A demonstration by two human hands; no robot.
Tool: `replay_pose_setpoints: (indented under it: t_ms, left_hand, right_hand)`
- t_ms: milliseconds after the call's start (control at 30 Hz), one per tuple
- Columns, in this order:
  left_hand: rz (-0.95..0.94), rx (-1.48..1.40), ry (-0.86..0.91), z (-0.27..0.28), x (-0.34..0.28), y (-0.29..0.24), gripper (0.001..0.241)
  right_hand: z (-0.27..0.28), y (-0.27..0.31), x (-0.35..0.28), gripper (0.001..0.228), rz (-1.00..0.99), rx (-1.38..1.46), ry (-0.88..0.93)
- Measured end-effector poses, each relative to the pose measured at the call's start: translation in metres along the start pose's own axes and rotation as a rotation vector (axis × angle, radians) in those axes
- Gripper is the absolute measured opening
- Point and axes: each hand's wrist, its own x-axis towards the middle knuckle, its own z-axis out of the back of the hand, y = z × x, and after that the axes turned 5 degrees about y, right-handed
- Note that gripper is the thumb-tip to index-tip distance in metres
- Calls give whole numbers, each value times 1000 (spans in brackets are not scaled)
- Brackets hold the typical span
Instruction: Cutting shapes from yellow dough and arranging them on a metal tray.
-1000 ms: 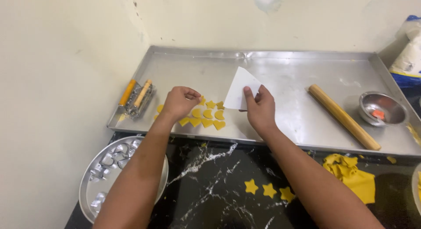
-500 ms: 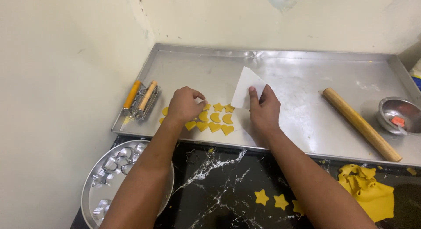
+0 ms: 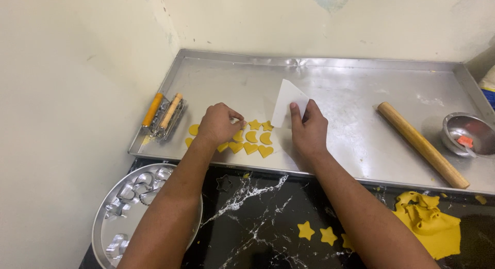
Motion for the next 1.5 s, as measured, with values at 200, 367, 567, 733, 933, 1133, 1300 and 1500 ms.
replay_pose_setpoints:
  t_ms: [200,367,567,733,933,1133,1300,1500]
  left_hand:
    - [30,-47,15,2,0,-1,22]
    - [-57,-47,-86,-1,5,8,18]
    - [-24,-76,-3,2,6,11,18]
    - [-39,-43,3,0,8,10,18]
    - [-16,-62,26,2,5,9,18]
    - [-7,-65,19,4,4,8,22]
    - [-221,-64,-131,2,-5,11,21]
    - [-453,-60,-250,1,-54,-20,21]
  right_hand:
    - [0,-4,-1,29,121,35,-39]
    - [-1,-3,-1,32,33,-3,-17]
    - [0,-1,-1,32,46,-8,-22]
    - [0,0,0,31,42,-12,-29]
    - [0,2,-2,31,21,-14,-12]
    - [1,1,-2,31,34,-7,-17]
    - [7,3,-3,32,80,185,-127]
    - [36,-6,-28,30,242,150,-92]
